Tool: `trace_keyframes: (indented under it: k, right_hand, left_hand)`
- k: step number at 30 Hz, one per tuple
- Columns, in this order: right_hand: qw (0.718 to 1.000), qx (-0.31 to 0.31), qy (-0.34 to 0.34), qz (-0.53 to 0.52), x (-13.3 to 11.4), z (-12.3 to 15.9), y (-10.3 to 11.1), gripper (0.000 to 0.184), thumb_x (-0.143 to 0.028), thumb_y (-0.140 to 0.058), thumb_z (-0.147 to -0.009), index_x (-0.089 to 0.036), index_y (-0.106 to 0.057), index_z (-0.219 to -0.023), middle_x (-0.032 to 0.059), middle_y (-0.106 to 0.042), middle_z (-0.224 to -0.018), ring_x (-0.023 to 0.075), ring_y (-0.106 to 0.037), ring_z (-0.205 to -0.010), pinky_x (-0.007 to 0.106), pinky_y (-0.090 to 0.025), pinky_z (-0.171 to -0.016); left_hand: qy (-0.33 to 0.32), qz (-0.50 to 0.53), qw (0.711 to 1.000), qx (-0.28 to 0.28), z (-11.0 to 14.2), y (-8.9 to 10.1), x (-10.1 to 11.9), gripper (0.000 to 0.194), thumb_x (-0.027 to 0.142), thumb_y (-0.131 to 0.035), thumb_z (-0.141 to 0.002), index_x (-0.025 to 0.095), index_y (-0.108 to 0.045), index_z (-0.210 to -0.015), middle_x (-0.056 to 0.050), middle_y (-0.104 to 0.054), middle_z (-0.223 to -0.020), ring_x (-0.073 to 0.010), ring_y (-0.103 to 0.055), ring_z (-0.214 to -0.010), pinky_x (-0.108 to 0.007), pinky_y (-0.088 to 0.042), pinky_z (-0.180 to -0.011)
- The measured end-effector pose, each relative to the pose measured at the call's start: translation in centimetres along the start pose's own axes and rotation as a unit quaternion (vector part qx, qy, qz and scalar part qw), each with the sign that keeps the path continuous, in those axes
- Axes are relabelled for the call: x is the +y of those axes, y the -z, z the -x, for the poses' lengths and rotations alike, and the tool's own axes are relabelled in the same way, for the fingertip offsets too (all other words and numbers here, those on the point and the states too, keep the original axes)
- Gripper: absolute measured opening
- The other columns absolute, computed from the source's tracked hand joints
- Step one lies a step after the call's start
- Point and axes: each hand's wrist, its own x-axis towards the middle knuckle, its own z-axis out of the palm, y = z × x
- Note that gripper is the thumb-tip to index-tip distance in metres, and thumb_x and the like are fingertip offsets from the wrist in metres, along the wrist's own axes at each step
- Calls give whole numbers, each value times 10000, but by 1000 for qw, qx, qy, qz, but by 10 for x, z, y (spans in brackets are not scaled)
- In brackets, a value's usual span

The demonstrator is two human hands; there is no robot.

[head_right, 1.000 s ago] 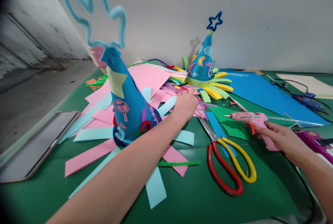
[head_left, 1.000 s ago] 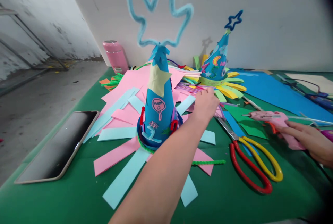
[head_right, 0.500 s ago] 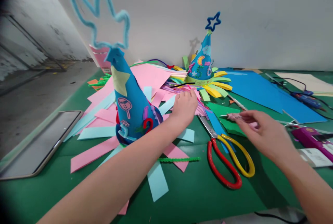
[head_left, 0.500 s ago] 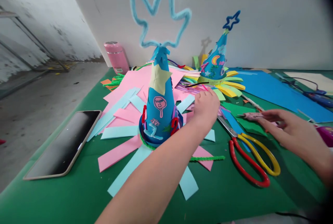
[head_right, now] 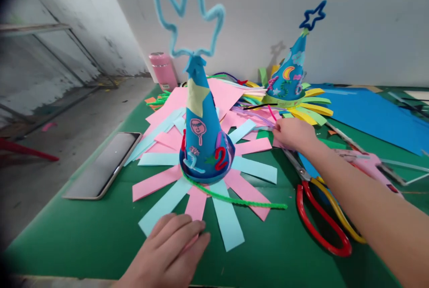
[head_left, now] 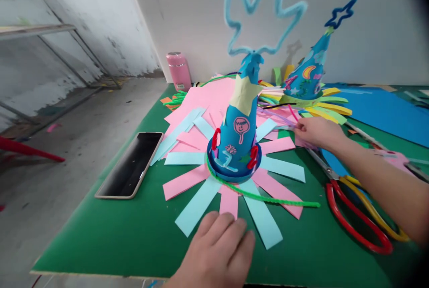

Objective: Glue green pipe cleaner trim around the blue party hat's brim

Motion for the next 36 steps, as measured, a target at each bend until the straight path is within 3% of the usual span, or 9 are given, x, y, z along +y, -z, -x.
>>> trace_keyframes:
  k: [2, 5, 10, 14, 16, 18, 22, 31, 36]
  right_hand:
    - [1000, 4, -5, 6, -4, -4, 3, 295, -370, -492, -866, -152, -551, -1055, 53, -589, -1023, 157, -583, -867, 361, -488, -746]
    - [1000, 21, -12, 4, -5, 0, 11, 325, -424, -486, -855, -145, -566, -1000, 47, -600, -954, 157, -584, -834, 362, -480, -731]
    - [995, 92, 0, -49, -10, 55, 19, 313, -464, -427, -835, -182, -552, -889, 85, -622, -821, 247, -582, -759, 387, -448, -626]
    - [972, 52, 175, -146, -27, 120, 7, 270, -497, -428, -829, -258, -547, -873, -3, -618, -849, 134, -570, -757, 231, -456, -656]
    - [940, 32, 272, -204, -36, 141, -4, 219, -429, -445, -845, -253, -558, -911, 27, -604, -925, 160, -558, -842, 268, -455, -708]
    - [926, 33, 314, -207, -42, 150, -15, 194, -369, -455, -851, -242, -567, -945, 57, -590, -961, 189, -546, -877, 319, -453, -733]
    - [926, 36, 335, -171, -44, 148, -27, 181, -300, -412, -878, -232, -578, -903, 55, -583, -928, 197, -533, -844, 361, -437, -725]
    - [927, -23, 312, -205, -40, 136, -10, 218, -349, -400, -887, -252, -595, -886, 2, -646, -817, 161, -579, -752, 300, -411, -643]
    - [931, 37, 334, -139, -42, 119, -5, 264, -349, -407, -887, -246, -647, -850, 21, -654, -788, 175, -601, -749, 318, -384, -650]
  left_hand:
    - [33, -5, 999, 26, 17, 3, -9, 239, 80, -397, -848, 168, -609, -782, -30, -645, -770, -162, -530, -697, -307, -397, -619]
    - [73, -14, 997, -12, 28, 10, -23, 270, 134, -354, -877, 188, -617, -904, -44, -654, -889, -195, -547, -819, -347, -414, -722]
    - [103, -50, 991, -64, 19, 18, -46, 225, 181, -403, -870, 165, -582, -1005, -85, -627, -986, -226, -558, -928, -362, -449, -797]
    - [175, -78, 977, -92, -1, 13, -63, 407, 314, -460, -856, 155, -412, -1228, -139, -571, -1128, -278, -533, -1059, -416, -466, -836]
    - [249, -52, 959, -125, -10, 7, -70, 647, 393, -511, -815, 145, -223, -1339, -183, -485, -1249, -312, -461, -1165, -462, -444, -879]
    - [304, 1, 939, -158, -17, 1, -76, 874, 434, -582, -747, 150, -52, -1381, -208, -367, -1355, -334, -371, -1243, -494, -405, -929]
    - [346, 86, 917, -177, -26, -10, -77, 1058, 448, -654, -670, 195, 79, -1388, -190, -240, -1432, -324, -284, -1297, -481, -375, -971]
    - [324, 100, 930, -146, -25, -16, -76, 984, 386, -653, -703, 220, 35, -1386, -181, -289, -1405, -317, -338, -1266, -479, -406, -940]
    - [313, 95, 935, -139, -25, -18, -76, 949, 362, -647, -710, 221, 6, -1384, -175, -299, -1397, -320, -329, -1271, -494, -381, -963]
